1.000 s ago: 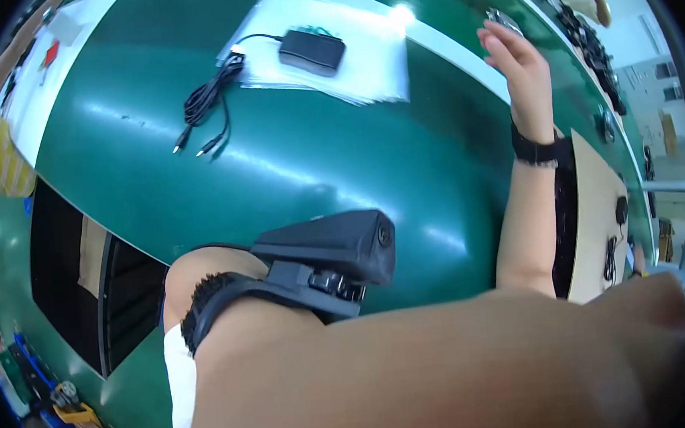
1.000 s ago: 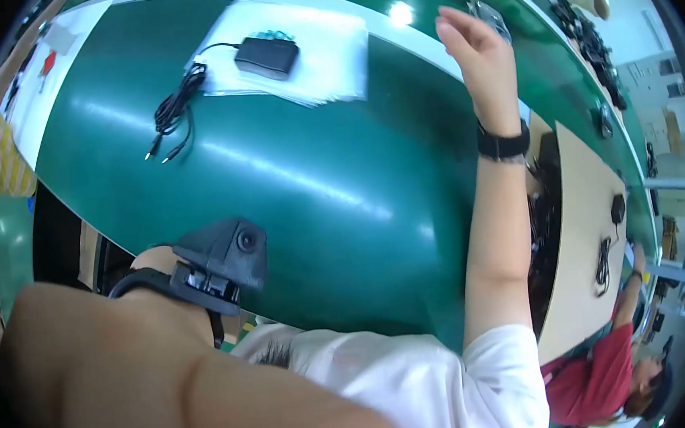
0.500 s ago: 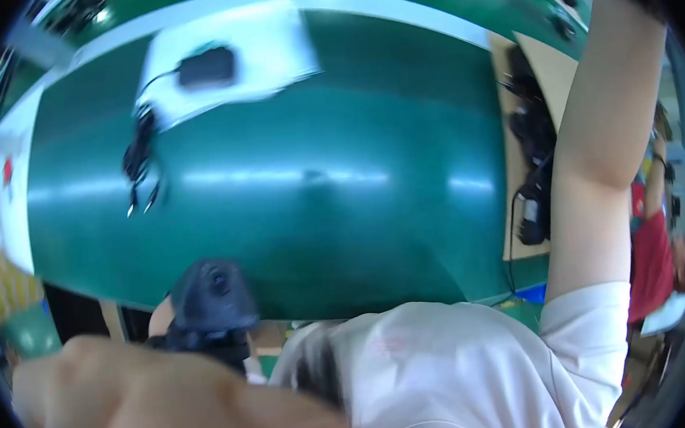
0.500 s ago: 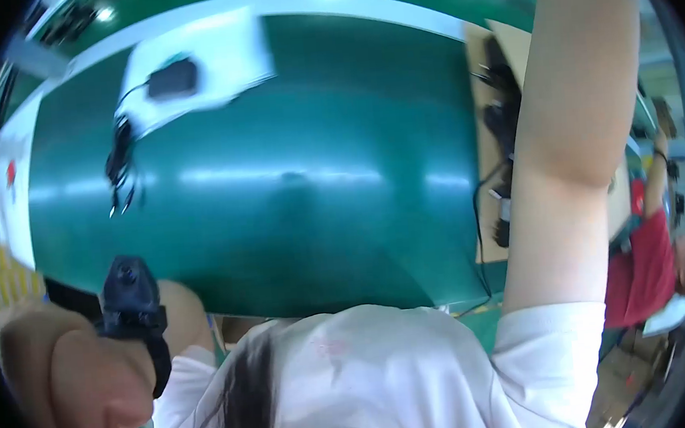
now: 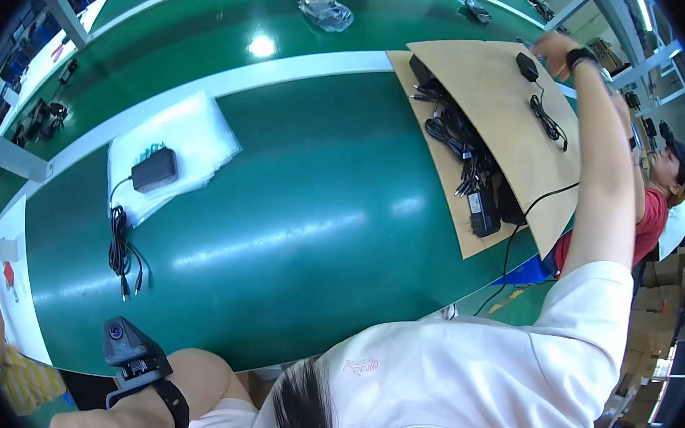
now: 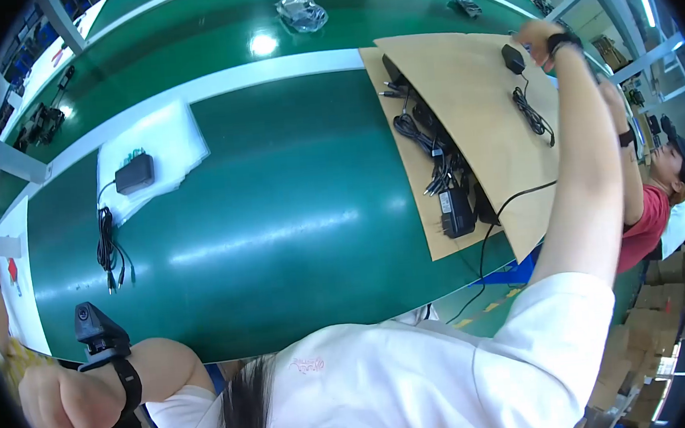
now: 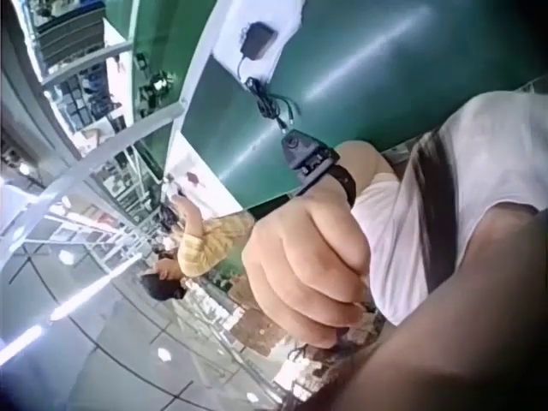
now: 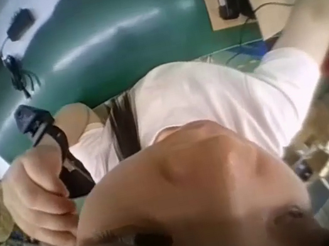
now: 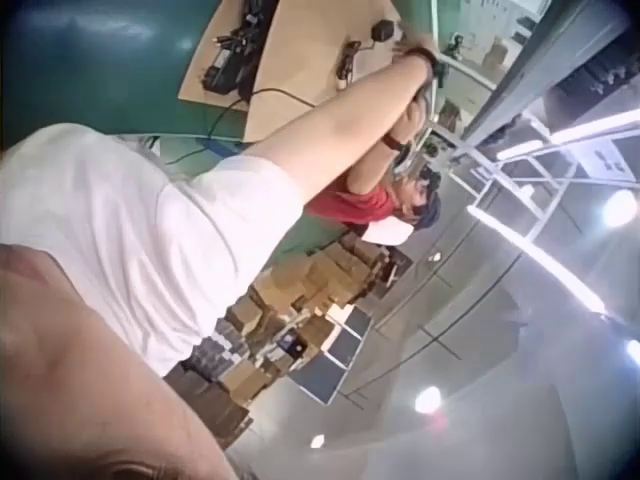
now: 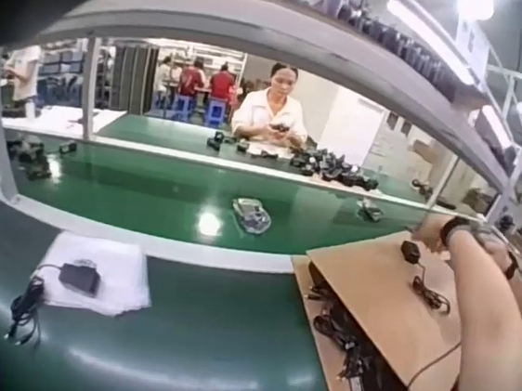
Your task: The person picks up a power adapter and a cable, wraps the cable around the adapter, and places the assembly into a plastic bag, repeating this process for several units.
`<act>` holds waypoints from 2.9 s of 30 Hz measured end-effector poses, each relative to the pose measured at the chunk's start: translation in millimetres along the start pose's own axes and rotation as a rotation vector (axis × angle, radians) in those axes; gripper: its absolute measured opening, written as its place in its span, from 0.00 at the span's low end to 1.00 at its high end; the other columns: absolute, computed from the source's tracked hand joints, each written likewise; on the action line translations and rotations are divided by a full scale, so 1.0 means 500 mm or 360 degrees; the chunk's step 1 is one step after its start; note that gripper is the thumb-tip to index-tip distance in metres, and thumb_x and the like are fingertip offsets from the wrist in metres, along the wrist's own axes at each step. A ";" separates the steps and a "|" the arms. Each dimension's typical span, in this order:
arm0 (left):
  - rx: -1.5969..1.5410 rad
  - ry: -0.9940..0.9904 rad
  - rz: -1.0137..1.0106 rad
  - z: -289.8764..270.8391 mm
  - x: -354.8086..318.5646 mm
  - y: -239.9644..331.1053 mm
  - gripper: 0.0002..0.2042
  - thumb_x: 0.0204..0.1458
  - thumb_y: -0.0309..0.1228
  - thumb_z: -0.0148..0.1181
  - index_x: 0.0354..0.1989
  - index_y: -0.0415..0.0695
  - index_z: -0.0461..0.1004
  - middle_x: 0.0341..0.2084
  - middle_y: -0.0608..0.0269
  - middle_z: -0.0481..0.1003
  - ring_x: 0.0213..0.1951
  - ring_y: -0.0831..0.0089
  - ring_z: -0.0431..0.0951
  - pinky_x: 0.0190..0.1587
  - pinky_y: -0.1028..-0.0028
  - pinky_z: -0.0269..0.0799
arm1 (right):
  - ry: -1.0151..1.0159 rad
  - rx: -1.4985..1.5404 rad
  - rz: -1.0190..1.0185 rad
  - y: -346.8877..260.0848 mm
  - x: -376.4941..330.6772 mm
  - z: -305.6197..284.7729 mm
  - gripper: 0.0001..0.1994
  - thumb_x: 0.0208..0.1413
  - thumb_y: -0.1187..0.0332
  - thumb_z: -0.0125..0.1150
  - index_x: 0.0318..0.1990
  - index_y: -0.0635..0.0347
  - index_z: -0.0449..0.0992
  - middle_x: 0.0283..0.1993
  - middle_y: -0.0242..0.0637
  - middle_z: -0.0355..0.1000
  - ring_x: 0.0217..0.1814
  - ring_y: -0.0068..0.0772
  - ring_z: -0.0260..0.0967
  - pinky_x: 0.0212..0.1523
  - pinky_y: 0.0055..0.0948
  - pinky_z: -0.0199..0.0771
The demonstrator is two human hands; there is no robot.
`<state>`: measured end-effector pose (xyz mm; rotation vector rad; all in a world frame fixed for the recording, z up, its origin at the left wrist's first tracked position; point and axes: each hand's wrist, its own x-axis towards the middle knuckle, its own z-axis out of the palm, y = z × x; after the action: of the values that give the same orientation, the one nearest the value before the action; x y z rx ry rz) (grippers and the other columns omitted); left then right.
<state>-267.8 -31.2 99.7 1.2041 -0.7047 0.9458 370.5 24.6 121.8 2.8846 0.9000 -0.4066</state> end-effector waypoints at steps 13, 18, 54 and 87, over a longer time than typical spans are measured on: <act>0.0073 -0.0215 -0.0446 -0.010 0.045 -0.035 0.08 0.48 0.29 0.55 0.19 0.44 0.75 0.16 0.66 0.72 0.20 0.77 0.67 0.31 0.76 0.64 | 0.0515 0.0503 -0.0716 -0.011 -0.053 0.017 0.09 0.39 0.71 0.52 0.32 0.57 0.68 0.23 0.28 0.63 0.23 0.25 0.61 0.18 0.24 0.61; -0.0067 0.0060 -0.0451 -0.023 -0.004 -0.103 0.07 0.38 0.26 0.64 0.19 0.37 0.71 0.18 0.53 0.74 0.11 0.67 0.68 0.16 0.68 0.63 | -0.0052 0.1981 -0.1555 -0.142 -0.315 -0.069 0.08 0.44 0.81 0.55 0.25 0.57 0.63 0.20 0.28 0.61 0.16 0.16 0.53 0.15 0.15 0.52; 0.1035 0.1714 -0.0502 -0.242 -0.005 -0.161 0.17 0.42 0.24 0.62 0.40 0.40 0.62 0.30 0.60 0.70 0.29 0.74 0.74 0.33 0.76 0.73 | -0.1231 0.1945 -0.2158 -0.564 -0.522 0.357 0.22 0.57 0.67 0.41 0.58 0.67 0.58 0.51 0.37 0.64 0.45 0.25 0.64 0.43 0.24 0.66; 0.1564 0.1738 -0.0294 -0.227 -0.030 -0.180 0.21 0.40 0.30 0.67 0.39 0.41 0.61 0.32 0.59 0.70 0.31 0.77 0.73 0.32 0.79 0.73 | 0.0369 0.1634 -0.2717 -0.560 -0.584 0.401 0.33 0.43 0.87 0.48 0.61 0.60 0.54 0.51 0.49 0.64 0.53 0.46 0.63 0.52 0.33 0.63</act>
<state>-197.8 68.3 19.5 1.2634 0.8260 1.6331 -64.9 62.4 8.1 1.6093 3.8250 -0.6835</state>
